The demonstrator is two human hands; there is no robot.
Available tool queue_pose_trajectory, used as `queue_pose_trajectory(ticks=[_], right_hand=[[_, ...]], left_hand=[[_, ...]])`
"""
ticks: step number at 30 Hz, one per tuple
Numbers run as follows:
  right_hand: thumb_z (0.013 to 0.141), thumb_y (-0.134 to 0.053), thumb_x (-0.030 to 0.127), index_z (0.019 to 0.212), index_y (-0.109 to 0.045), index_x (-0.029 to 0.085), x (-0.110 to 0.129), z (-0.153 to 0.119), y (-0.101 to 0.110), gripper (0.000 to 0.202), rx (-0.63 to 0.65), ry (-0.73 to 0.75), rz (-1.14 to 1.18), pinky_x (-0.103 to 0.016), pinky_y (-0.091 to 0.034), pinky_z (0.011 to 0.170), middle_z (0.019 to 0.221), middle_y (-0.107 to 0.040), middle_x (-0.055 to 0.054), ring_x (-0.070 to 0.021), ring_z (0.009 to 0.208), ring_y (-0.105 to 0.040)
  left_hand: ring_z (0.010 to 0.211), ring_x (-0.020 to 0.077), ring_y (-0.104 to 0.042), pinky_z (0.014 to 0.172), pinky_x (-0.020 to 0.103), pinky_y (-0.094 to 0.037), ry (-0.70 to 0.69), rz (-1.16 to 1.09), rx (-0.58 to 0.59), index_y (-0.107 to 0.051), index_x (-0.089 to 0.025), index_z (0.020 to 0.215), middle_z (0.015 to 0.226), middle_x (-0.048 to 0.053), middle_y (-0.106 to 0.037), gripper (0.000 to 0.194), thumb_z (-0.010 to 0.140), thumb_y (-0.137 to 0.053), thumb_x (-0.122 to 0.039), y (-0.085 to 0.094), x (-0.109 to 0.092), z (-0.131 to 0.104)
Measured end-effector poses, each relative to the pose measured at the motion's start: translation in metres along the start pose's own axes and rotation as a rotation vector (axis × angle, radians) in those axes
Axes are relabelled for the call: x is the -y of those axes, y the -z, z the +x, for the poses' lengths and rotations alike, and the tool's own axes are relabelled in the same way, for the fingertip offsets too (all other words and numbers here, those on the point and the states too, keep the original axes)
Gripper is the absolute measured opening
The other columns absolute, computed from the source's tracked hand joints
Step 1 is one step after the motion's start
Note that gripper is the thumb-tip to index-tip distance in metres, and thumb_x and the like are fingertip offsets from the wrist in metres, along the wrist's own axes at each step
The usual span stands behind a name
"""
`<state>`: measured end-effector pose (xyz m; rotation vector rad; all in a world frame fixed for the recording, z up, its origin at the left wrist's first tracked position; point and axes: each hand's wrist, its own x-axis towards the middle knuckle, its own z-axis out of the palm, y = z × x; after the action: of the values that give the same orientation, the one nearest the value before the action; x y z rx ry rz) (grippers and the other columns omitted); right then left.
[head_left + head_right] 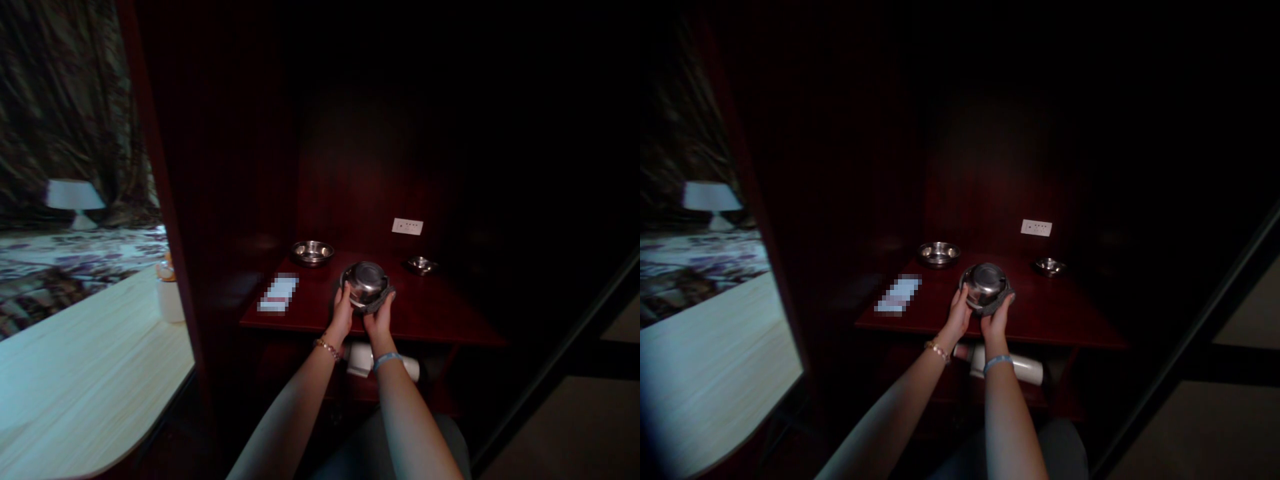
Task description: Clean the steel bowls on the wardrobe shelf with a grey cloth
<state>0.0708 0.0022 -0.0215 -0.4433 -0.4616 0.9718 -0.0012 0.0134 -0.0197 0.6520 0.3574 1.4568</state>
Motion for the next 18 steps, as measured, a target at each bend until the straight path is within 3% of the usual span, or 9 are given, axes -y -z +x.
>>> queue_pose_trajectory(ticks=[18], right_hand=[[0.094, -0.027, 0.066, 0.129, -0.059, 0.024, 0.0022, -0.0023, 0.0005, 0.063, 0.039, -0.012, -0.042, -0.043, -0.041, 0.112, 0.126, -0.070, -0.005, -0.0163, 0.118, -0.064]], left_hand=[[0.120, 0.0243, -0.061, 0.107, 0.037, -0.042, -0.087, -0.042, -0.090, -0.069, -0.016, 0.105, 0.117, 0.011, -0.071, 0.038, 0.081, -0.072, -0.045, -0.0028, -0.0020, 0.0017]])
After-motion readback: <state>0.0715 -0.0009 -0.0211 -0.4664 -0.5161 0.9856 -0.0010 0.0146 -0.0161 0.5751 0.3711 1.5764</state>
